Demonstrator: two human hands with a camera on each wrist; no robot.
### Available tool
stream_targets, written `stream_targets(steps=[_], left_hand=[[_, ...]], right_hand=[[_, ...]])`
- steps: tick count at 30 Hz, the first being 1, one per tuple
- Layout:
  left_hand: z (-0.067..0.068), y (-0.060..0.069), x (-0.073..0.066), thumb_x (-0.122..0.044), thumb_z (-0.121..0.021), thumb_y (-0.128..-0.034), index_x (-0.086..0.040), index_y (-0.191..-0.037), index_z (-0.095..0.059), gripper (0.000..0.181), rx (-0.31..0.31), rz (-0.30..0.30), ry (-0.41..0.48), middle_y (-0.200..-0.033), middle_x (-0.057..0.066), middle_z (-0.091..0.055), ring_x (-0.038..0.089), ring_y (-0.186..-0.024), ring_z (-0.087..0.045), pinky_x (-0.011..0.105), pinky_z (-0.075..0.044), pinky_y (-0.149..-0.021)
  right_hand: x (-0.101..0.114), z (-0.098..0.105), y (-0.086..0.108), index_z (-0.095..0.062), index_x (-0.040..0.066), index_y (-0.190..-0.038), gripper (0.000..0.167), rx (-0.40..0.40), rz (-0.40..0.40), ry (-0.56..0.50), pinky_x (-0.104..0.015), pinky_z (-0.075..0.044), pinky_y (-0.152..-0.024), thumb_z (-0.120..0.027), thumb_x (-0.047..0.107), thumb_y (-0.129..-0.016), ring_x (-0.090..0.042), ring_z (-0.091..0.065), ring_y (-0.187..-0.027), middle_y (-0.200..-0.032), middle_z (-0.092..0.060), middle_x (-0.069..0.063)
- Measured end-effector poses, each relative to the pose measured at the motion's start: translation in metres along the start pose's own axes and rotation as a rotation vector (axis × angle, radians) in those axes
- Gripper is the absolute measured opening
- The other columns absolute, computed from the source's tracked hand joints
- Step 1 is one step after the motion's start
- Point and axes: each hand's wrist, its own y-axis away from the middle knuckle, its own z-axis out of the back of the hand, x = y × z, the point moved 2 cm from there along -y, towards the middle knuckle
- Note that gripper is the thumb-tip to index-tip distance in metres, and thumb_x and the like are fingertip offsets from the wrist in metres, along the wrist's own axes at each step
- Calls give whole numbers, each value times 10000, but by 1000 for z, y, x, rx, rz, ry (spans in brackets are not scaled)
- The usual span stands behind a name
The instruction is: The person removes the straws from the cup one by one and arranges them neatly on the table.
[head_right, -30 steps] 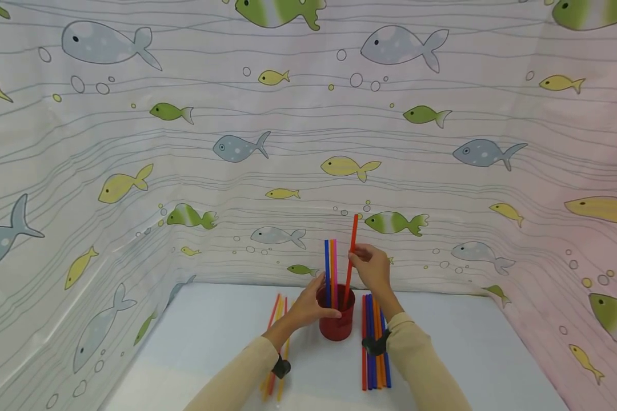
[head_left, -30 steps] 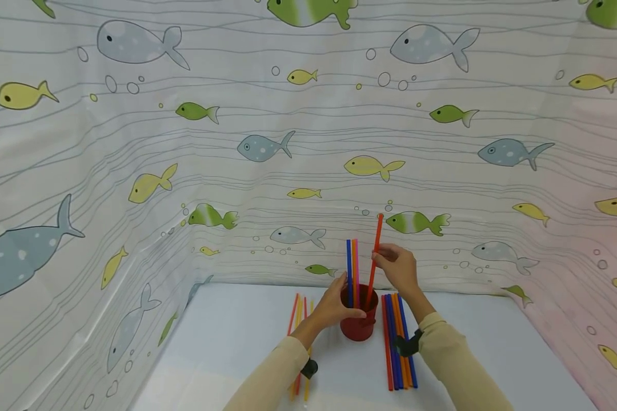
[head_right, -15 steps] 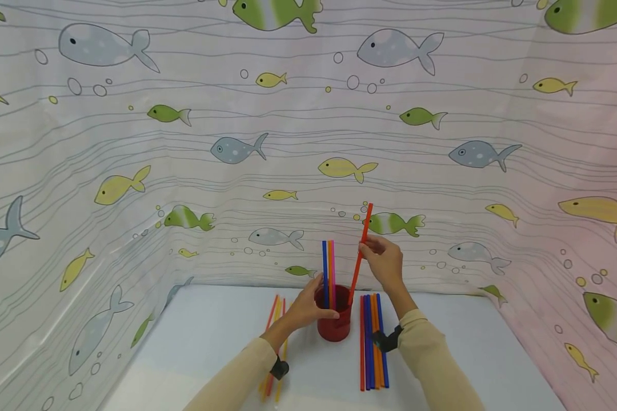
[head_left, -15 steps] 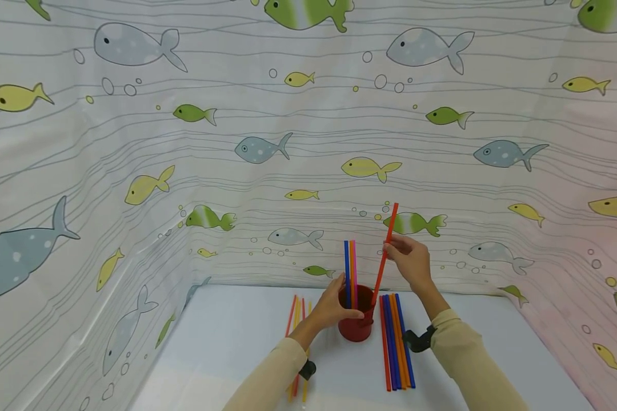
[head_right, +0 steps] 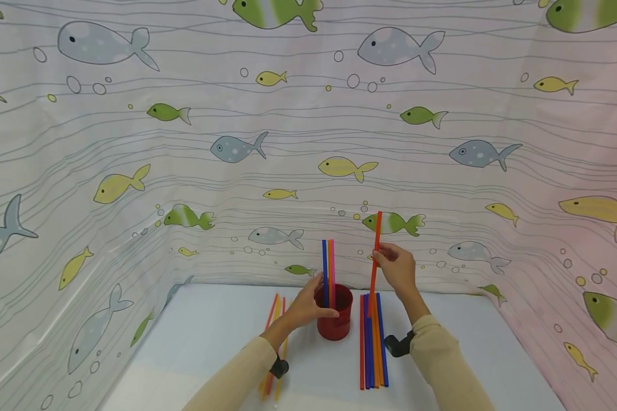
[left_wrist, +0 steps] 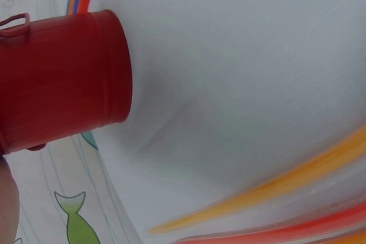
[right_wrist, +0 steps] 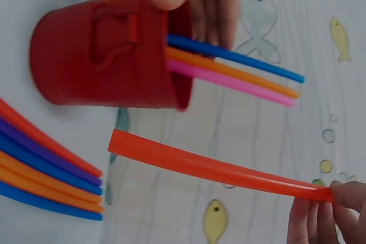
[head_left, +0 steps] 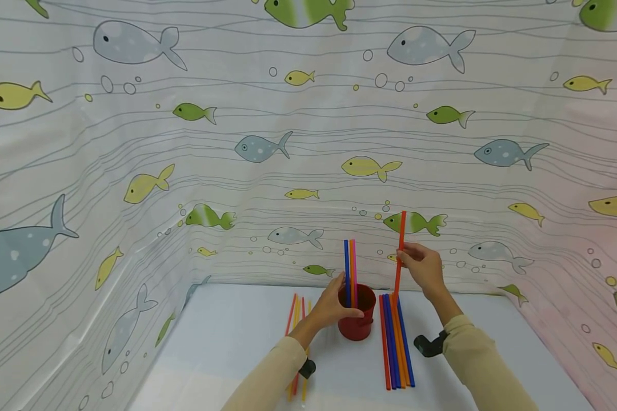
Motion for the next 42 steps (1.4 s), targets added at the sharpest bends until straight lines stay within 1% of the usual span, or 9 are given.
stream_targets(steps=[9,12,15,19,22,25,29,37,42], left_hand=[[0,-1,1,-392,-870,-712,-108,-1569,-141,1160,2,-7,-12,-1515,65,-367,234,-1368,-392,439,-422,-1047],[0,-1,1,-404,-871,-709,-104,-1569,-143,1166,4,-15,-33,-1518,68,-361,225,-1369,-389,431,-411,-1060],[0,0,1,-401,-873,-707,-81,-1565,-146,1169,-1,-28,-35,-1510,81,-368,233,-1361,-397,441,-406,-1063],[0,1,1,-393,-875,-708,-69,-1563,-145,1169,-5,-39,-25,-1505,90,-369,245,-1354,-402,454,-408,-1060],[0,1,1,-409,-871,-709,-84,-1565,-144,1170,-2,-33,-27,-1511,80,-362,234,-1356,-398,446,-413,-1057],[0,1,0,-434,-867,-703,-106,-1569,-147,1173,0,-19,-26,-1516,64,-360,217,-1359,-395,438,-421,-1051],[0,2,0,-448,-862,-702,-117,-1570,-145,1174,3,-9,-28,-1522,56,-355,209,-1363,-391,434,-423,-1049],[0,0,2,-428,-872,-699,-91,-1567,-144,1182,5,-5,-33,-1521,60,-356,202,-1360,-394,421,-405,-1065],[-1,0,2,-425,-876,-695,-89,-1566,-143,1187,1,-13,-33,-1514,68,-365,220,-1359,-399,430,-416,-1056]], right_hand=[[-48,0,16,-604,0,-1288,419,12,-122,78,-266,-574,-771,-652,249,-953,-225,-684,-923,-1118,-665,-178],[-62,-1,24,-601,-16,-1282,421,19,-153,97,-295,-578,-776,-650,244,-954,-237,-680,-916,-1116,-665,-187],[-74,-2,30,-601,-30,-1272,416,22,-180,104,-336,-579,-788,-648,235,-954,-253,-683,-912,-1111,-668,-199],[-91,-3,36,-606,-41,-1261,417,28,-210,124,-351,-580,-785,-652,236,-953,-240,-689,-901,-1107,-676,-200],[-101,-3,41,-617,-50,-1240,392,29,-224,124,-360,-584,-771,-659,205,-945,-231,-693,-876,-1085,-682,-202],[-109,-3,45,-623,-75,-1218,367,37,-238,121,-394,-583,-775,-658,160,-938,-222,-695,-840,-1055,-686,-211],[-119,-4,50,-626,-88,-1205,363,46,-288,139,-427,-576,-793,-654,153,-935,-201,-686,-807,-1030,-689,-207],[-132,-3,59,-619,-101,-1201,383,72,-369,188,-407,-582,-758,-662,165,-930,-198,-678,-780,-1062,-667,-244],[-141,-3,62,-628,-100,-1182,366,84,-401,215,-359,-580,-690,-664,158,-924,-192,-666,-756,-1050,-666,-239]])
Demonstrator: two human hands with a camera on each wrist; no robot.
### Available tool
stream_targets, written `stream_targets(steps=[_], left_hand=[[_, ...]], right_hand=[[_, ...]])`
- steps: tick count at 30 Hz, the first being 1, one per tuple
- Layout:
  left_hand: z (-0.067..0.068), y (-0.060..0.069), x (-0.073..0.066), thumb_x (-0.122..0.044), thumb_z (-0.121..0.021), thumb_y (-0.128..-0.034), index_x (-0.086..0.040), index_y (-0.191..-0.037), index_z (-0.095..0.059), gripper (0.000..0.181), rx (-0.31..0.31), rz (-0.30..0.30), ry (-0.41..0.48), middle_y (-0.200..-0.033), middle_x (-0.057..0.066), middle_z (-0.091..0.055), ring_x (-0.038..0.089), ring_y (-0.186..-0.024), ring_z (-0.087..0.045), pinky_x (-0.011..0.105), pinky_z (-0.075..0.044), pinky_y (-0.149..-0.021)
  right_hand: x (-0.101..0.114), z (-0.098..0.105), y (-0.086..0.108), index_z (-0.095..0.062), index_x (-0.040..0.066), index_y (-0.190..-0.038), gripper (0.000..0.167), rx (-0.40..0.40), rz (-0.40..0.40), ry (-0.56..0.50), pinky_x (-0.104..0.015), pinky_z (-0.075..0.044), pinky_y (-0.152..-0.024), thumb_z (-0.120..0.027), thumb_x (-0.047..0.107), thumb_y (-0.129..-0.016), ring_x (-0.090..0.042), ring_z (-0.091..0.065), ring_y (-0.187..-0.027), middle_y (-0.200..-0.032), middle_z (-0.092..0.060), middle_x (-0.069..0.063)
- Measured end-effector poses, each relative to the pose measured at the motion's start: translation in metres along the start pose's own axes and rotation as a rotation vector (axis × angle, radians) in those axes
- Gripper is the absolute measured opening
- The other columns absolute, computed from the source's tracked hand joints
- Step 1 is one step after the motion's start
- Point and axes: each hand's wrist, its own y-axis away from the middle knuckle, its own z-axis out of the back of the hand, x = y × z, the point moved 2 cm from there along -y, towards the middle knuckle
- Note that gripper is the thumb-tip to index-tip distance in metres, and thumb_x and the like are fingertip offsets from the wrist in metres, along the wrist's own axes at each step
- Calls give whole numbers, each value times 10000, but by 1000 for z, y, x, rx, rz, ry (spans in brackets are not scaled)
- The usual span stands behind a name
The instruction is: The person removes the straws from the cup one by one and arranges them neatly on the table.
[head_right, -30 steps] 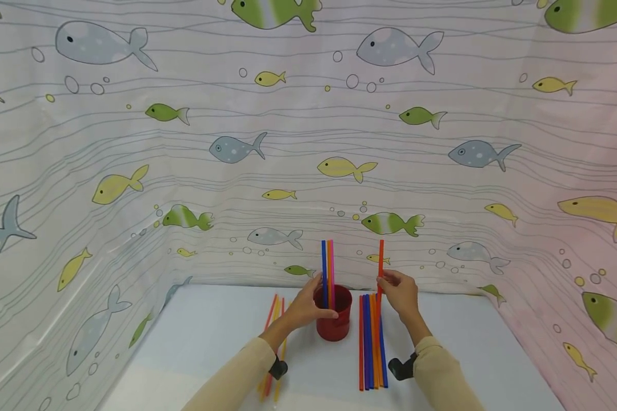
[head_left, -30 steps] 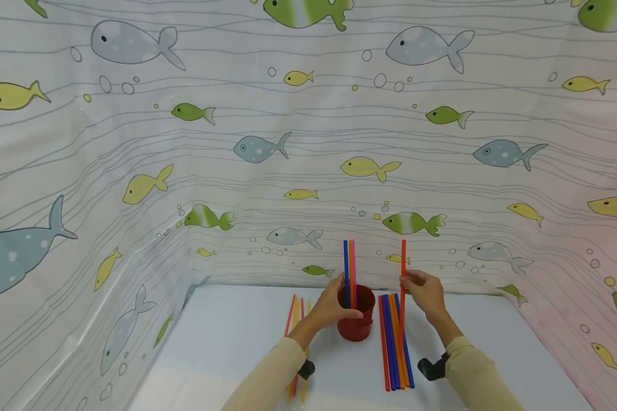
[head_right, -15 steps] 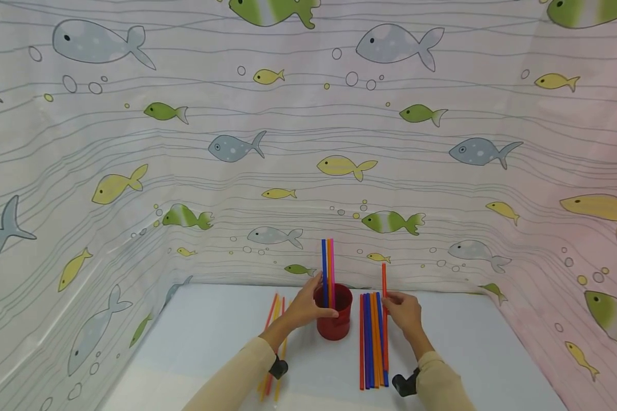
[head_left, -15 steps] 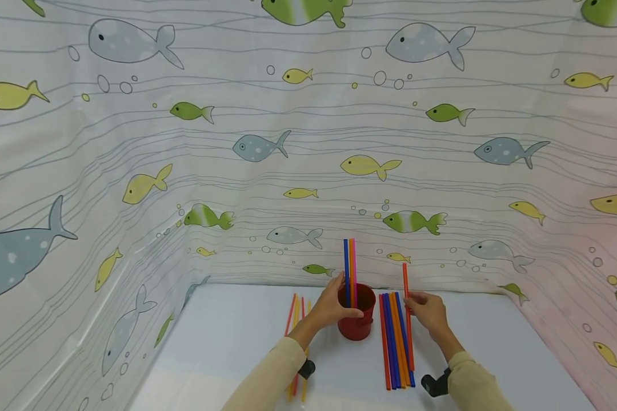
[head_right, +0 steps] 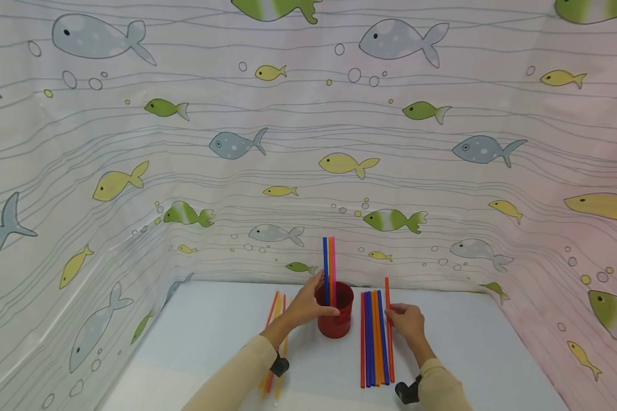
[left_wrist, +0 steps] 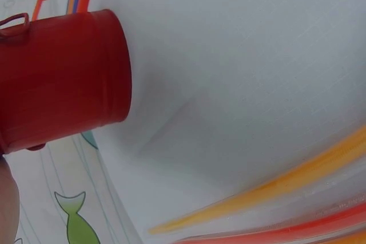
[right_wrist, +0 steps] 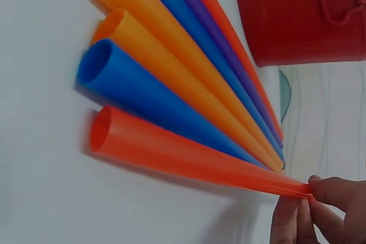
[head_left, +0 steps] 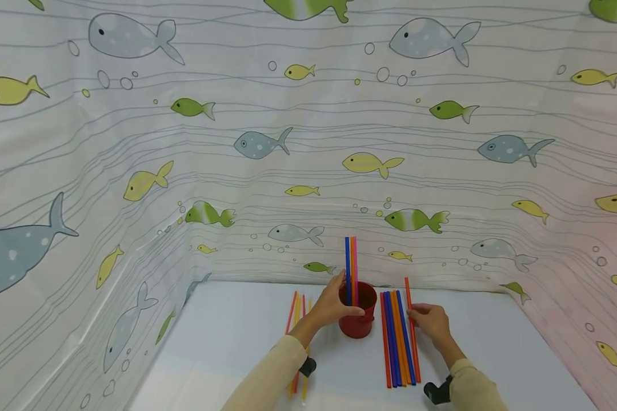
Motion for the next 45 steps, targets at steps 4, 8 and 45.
stream_targets(steps=[4,8,45], left_hand=[[0,0,-1,-413,-876,-699,-97,-1568,-141,1181,3,-3,7,-1510,69,-370,227,-1359,-401,431,-419,-1052],[-1,-1,-1,-396,-875,-706,-107,-1569,-142,1169,4,3,17,-1511,66,-369,225,-1359,-402,433,-427,-1044],[0,0,0,-366,-868,-725,-109,-1569,-143,1142,5,17,41,-1501,52,-378,222,-1344,-414,443,-459,-1009]], right_hand=[[-6,-1,-1,-637,-103,-1163,364,4,6,10,-323,-572,-646,-674,160,-914,-181,-655,-749,-1038,-670,-232],[-10,-2,-3,-654,-97,-1141,363,-3,11,24,-307,-568,-638,-696,168,-896,-200,-647,-779,-1031,-677,-220],[-13,-6,-3,-660,-95,-1133,351,-20,24,23,-292,-581,-607,-695,145,-879,-208,-686,-773,-1011,-689,-224]])
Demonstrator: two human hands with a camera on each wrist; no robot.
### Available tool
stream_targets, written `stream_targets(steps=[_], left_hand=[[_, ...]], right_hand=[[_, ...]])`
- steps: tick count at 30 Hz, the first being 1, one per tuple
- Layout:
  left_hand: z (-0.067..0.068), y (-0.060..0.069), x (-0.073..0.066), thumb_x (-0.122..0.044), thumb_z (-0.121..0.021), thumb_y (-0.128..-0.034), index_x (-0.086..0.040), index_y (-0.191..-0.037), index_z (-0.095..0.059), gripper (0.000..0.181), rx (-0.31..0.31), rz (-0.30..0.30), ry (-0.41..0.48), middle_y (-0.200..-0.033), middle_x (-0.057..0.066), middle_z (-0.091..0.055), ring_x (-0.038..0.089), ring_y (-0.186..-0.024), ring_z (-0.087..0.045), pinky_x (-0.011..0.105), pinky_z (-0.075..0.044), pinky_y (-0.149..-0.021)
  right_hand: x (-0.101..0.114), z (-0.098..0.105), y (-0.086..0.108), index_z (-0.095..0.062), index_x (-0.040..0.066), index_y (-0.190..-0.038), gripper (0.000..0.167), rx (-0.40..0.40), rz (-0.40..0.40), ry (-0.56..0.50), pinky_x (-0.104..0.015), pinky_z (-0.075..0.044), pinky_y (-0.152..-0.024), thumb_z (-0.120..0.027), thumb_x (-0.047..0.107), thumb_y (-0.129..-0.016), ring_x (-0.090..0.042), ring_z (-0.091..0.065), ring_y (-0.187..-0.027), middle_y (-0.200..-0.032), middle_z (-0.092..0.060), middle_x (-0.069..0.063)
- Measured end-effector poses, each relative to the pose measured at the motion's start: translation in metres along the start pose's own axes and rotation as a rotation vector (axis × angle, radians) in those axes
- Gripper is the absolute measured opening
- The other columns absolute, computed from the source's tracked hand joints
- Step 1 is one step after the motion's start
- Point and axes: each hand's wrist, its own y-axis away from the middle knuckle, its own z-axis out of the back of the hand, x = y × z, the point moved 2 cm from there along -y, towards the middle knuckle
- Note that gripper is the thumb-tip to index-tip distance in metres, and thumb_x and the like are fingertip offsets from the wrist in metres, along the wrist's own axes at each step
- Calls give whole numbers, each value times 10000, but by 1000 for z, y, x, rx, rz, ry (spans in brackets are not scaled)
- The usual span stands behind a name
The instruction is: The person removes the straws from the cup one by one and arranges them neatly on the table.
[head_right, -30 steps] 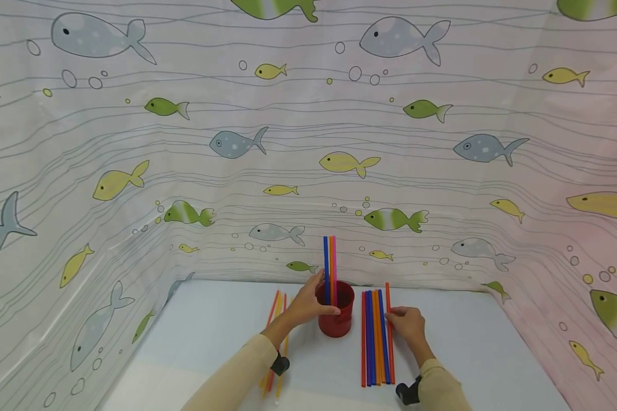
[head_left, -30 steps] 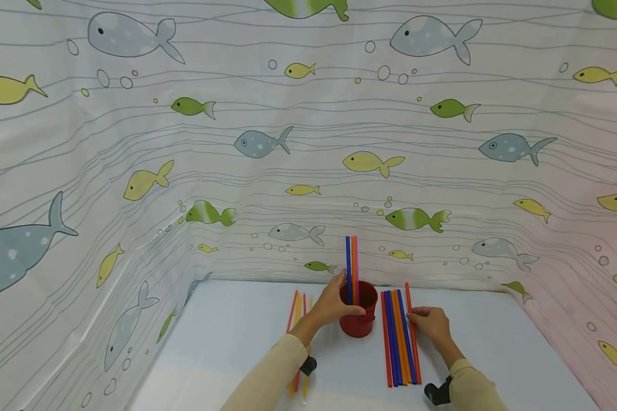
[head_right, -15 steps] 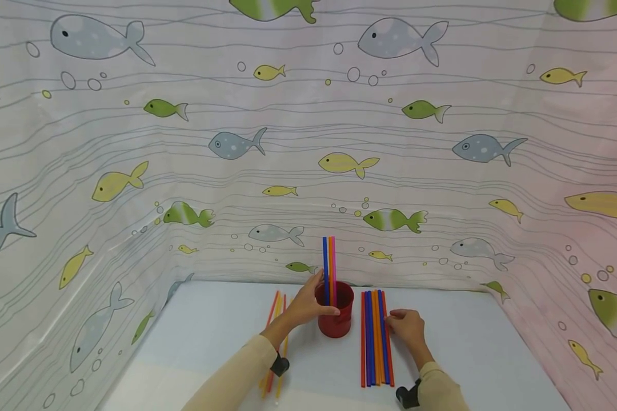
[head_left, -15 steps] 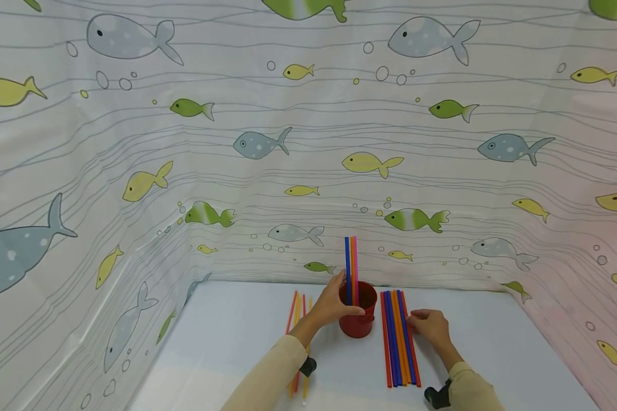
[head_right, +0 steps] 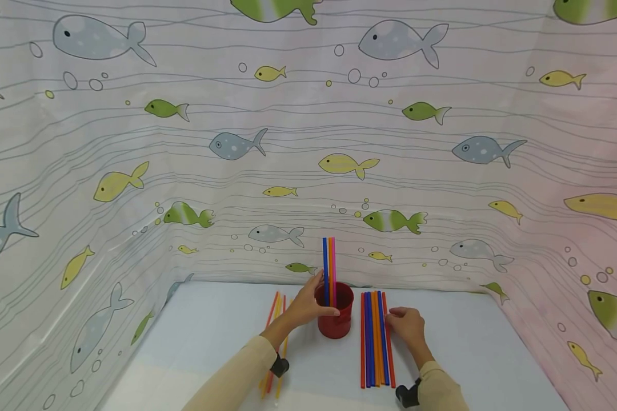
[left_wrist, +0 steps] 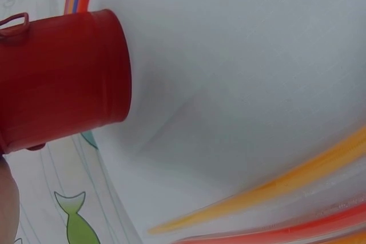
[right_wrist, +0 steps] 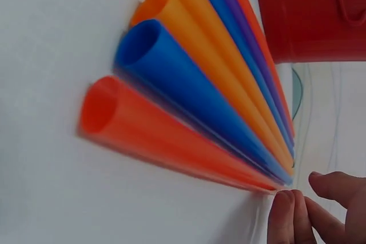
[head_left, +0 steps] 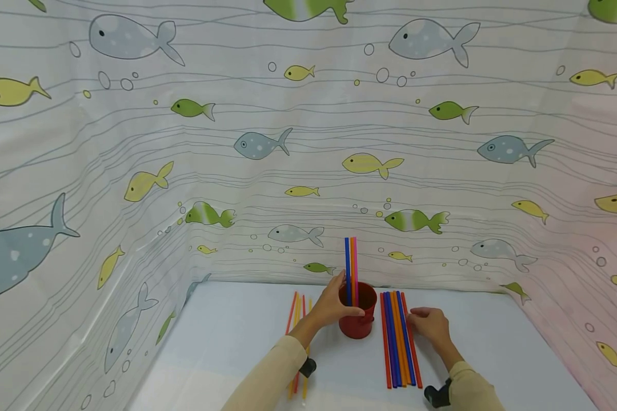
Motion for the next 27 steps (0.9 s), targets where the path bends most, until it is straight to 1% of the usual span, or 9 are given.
stream_targets(steps=[3,8,11,15,20,23,27], left_hand=[[0,0,0,-374,-868,-721,-106,-1569,-144,1147,0,0,-1,-1501,54,-379,223,-1346,-414,441,-458,-1011],[1,0,-1,-370,-870,-722,-110,-1569,-147,1144,2,-4,-7,-1505,58,-375,214,-1350,-409,426,-440,-1032],[0,0,-2,-363,-871,-723,-103,-1568,-148,1142,0,-11,-7,-1505,63,-373,218,-1348,-411,427,-436,-1036],[-1,0,-2,-355,-868,-729,-109,-1569,-144,1136,2,-12,-7,-1507,60,-369,213,-1346,-410,429,-435,-1036],[-1,1,-2,-343,-865,-737,-119,-1570,-146,1123,1,-20,-8,-1506,59,-367,203,-1341,-412,419,-434,-1039],[-1,1,-2,-347,-861,-741,-124,-1571,-146,1118,4,-24,-6,-1506,57,-365,203,-1338,-415,416,-436,-1037],[0,1,0,-352,-860,-740,-109,-1569,-141,1124,1,-21,0,-1503,59,-370,202,-1337,-417,413,-417,-1056]], right_hand=[[4,-1,-1,-662,-79,-1144,348,8,-2,-5,-299,-585,-624,-688,165,-897,-208,-687,-785,-1034,-684,-221],[19,-1,1,-650,-80,-1163,361,18,33,-1,-358,-592,-701,-678,184,-918,-242,-692,-806,-1046,-677,-225],[30,0,3,-646,-73,-1179,373,14,59,6,-359,-590,-726,-674,194,-920,-275,-690,-852,-1054,-680,-216],[43,2,2,-663,-63,-1165,378,6,112,7,-340,-589,-709,-687,207,-902,-269,-691,-846,-1030,-695,-195],[62,2,-2,-680,-41,-1150,365,17,173,-1,-330,-589,-706,-694,226,-902,-244,-697,-819,-1009,-705,-168],[75,0,-3,-676,-41,-1157,364,26,210,-8,-332,-589,-710,-689,225,-908,-259,-700,-827,-1007,-706,-166],[94,-7,-5,-667,-64,-1164,354,46,261,-51,-350,-592,-733,-687,184,-912,-291,-709,-846,-1005,-710,-183]])
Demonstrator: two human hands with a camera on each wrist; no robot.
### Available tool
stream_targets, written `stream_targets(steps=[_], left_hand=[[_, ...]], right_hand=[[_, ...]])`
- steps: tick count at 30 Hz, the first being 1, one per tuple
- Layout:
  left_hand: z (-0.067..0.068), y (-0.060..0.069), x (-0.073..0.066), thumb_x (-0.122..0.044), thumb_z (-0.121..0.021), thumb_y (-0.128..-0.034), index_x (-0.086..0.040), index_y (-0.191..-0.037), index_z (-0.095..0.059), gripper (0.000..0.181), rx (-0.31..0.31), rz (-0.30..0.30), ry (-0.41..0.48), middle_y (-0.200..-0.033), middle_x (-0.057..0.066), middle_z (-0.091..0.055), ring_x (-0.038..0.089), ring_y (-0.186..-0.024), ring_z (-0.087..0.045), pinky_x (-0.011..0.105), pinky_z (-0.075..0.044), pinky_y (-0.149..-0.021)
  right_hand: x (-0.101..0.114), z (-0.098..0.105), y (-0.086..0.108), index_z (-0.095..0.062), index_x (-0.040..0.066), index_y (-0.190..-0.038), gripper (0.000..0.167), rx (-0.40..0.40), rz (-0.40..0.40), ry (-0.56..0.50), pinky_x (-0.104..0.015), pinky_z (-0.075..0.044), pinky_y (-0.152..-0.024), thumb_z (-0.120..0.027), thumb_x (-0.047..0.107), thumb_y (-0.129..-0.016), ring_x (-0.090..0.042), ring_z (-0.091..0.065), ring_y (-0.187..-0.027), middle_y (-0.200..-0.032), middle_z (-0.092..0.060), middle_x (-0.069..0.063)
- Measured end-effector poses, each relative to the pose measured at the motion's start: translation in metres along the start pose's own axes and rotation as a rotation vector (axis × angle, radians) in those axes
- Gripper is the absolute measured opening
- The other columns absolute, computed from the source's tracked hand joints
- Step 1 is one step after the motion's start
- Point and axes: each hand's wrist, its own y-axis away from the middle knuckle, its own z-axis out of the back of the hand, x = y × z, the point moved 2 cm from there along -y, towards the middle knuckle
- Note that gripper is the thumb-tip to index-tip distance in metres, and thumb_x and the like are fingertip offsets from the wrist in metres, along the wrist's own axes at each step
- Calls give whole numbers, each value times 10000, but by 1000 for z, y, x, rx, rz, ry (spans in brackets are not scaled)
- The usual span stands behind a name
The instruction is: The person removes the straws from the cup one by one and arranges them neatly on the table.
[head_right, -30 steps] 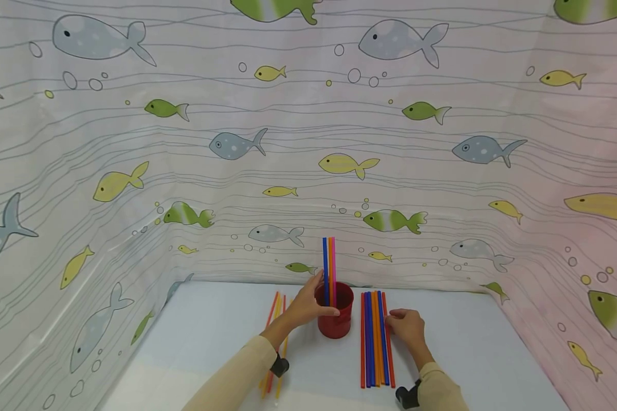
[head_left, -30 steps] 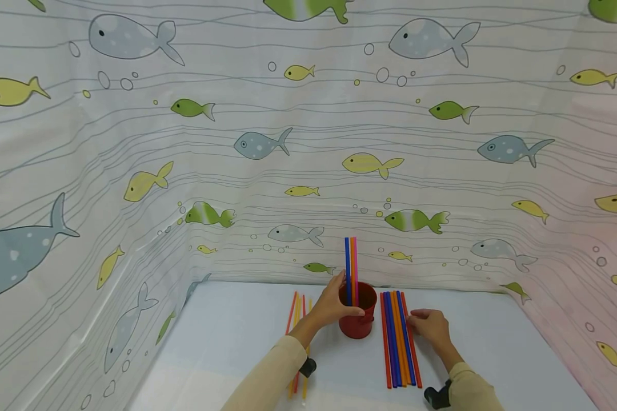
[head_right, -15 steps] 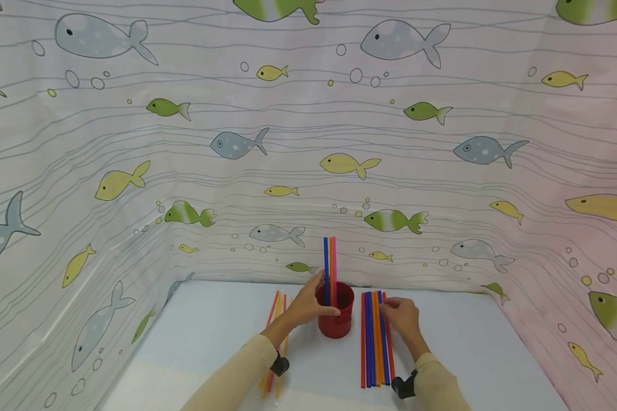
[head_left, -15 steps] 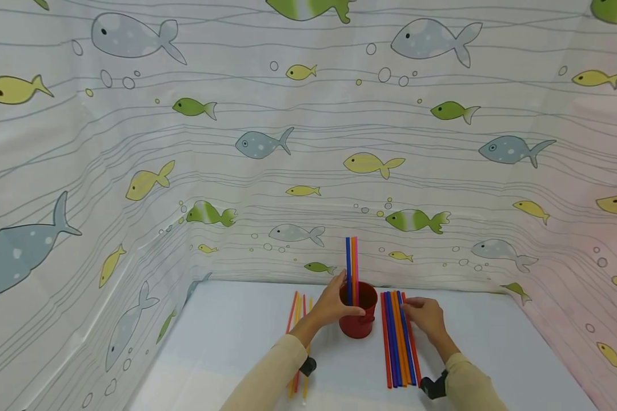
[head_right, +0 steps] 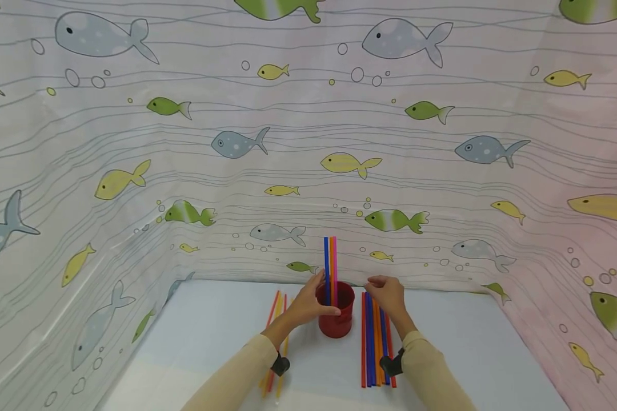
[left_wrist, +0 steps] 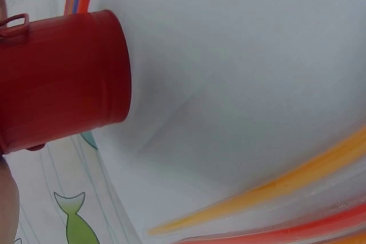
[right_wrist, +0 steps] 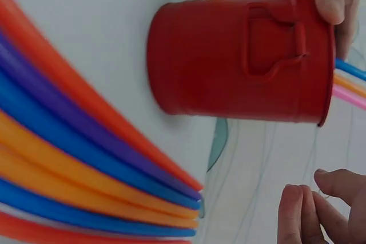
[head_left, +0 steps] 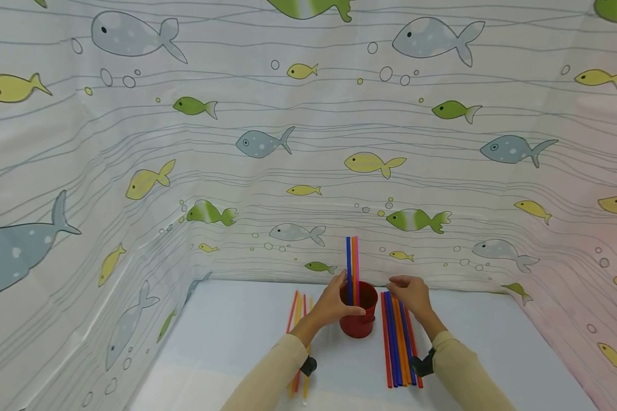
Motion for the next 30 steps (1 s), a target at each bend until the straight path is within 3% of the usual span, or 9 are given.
stream_targets(steps=[7,12,19,30], left_hand=[[-1,-2,0,-362,-868,-726,-67,-1562,-140,1147,-1,-28,-5,-1487,80,-385,218,-1323,-435,423,-408,-1064],[0,-1,-2,-357,-869,-725,-71,-1562,-145,1144,-4,-28,-3,-1478,88,-396,223,-1316,-446,425,-412,-1060],[0,1,-2,-334,-873,-727,-83,-1562,-157,1129,-9,-42,7,-1480,86,-392,224,-1310,-448,435,-409,-1062],[1,0,-2,-315,-870,-735,-94,-1565,-147,1123,2,-40,33,-1474,77,-396,207,-1311,-449,410,-409,-1065]], right_hand=[[27,-12,-10,-708,-9,-1122,286,-17,76,-7,-352,-594,-717,-723,147,-883,-229,-721,-783,-957,-730,-142],[40,-22,-12,-692,-32,-1137,306,7,90,-30,-372,-594,-732,-724,134,-881,-242,-721,-790,-971,-726,-149],[41,-36,-17,-687,-38,-1149,317,16,83,-53,-328,-594,-719,-732,114,-874,-229,-714,-818,-976,-727,-135],[43,-46,-22,-720,38,-1124,302,19,94,-16,-386,-579,-802,-763,167,-854,-251,-700,-919,-989,-734,-92]])
